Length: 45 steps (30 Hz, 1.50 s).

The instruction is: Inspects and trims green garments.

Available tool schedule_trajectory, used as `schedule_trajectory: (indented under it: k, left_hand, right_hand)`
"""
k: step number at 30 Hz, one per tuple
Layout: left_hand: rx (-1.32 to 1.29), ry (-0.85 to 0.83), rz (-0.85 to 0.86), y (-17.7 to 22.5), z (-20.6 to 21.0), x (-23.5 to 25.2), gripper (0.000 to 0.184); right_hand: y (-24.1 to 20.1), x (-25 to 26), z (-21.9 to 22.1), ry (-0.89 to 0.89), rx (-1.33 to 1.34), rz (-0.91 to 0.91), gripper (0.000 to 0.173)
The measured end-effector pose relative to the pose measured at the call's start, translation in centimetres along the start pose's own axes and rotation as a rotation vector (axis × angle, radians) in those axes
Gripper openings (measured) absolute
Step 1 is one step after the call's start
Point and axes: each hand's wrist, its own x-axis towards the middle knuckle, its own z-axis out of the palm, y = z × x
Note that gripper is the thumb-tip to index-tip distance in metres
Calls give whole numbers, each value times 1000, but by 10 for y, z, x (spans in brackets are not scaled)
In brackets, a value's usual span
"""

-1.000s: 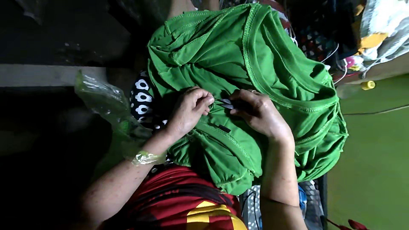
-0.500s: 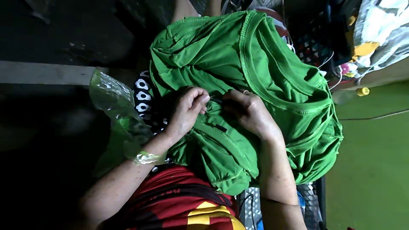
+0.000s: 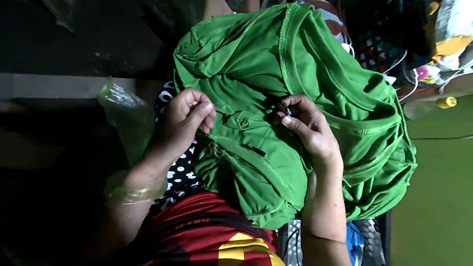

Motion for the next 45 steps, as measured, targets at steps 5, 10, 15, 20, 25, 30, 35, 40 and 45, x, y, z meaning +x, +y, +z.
schedule_trajectory:
  k: [5, 10, 15, 20, 25, 30, 35, 40, 45]
  left_hand:
    - [217, -52, -46, 6, 6, -5, 13]
    - [298, -66, 174, -13, 32, -8, 14]
    - [297, -88, 330, -11, 42, -16, 12]
    - [154, -284, 538, 17, 60, -44, 16]
    - [155, -404, 678, 36, 59, -62, 15]
    - [331, -221, 546, 34, 16, -81, 17]
    - [824, 179, -176, 22, -71, -85, 18]
    - [914, 129, -540, 3, -124, -90, 36]
    - [675, 209, -40, 9, -125, -85, 32]
  right_hand:
    - [-6, 5, 5, 0, -287, 23, 31]
    - [-7, 18, 11, -34, -579, -86, 17]
    - [-21, 32, 14, -38, -581, -155, 16]
    - [-63, 88, 58, -175, -357, 92, 24]
    - [-58, 143, 163, -549, -252, 215, 85]
    - [-54, 139, 186, -692, -128, 131, 16]
    - [-61, 130, 149, -592, -83, 66, 9]
    - [-77, 136, 118, -642, -132, -71, 25]
    - [-92, 125, 33, -337, -376, -143, 9]
